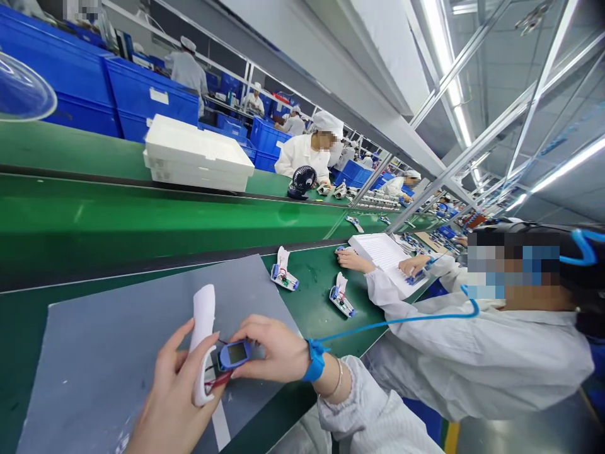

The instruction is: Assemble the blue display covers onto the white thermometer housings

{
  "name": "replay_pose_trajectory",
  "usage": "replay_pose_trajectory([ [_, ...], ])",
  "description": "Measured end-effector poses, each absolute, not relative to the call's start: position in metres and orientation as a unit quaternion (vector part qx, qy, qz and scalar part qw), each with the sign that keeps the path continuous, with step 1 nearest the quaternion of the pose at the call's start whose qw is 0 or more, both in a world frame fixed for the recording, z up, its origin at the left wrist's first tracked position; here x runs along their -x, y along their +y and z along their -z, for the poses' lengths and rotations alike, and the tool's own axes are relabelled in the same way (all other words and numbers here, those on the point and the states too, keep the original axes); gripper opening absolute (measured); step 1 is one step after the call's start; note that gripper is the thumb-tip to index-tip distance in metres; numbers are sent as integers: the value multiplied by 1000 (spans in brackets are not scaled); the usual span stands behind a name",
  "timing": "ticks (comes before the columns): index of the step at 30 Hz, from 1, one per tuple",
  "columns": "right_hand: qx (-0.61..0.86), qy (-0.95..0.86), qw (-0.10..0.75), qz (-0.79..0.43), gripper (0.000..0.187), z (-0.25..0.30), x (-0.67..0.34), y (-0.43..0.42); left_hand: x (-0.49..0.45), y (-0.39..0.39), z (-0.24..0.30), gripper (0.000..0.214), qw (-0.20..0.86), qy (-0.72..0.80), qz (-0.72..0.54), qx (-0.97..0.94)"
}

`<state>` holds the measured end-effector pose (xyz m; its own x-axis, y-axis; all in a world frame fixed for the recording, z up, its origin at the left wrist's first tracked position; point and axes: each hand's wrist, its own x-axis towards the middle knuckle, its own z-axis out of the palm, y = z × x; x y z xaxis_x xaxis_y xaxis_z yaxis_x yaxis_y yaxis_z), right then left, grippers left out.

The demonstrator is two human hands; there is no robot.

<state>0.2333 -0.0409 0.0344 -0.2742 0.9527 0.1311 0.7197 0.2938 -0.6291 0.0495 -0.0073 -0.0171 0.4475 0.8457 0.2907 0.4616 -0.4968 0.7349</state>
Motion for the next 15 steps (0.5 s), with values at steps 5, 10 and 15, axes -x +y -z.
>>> replay_pose_trajectory([
  [5, 491, -832, 225, -128, 36, -38, -231, -44, -50, -2, 13, 48, 505, 419, -315, -686],
  [10, 453, -868, 176, -106, 29, -43, -233, -45, -44, 0, 13, 59, 683, 361, -249, -583],
  [15, 378, -870, 298, -110, 24, -51, -224, -47, -37, -7, 3, 82, 869, 228, -116, -424],
])
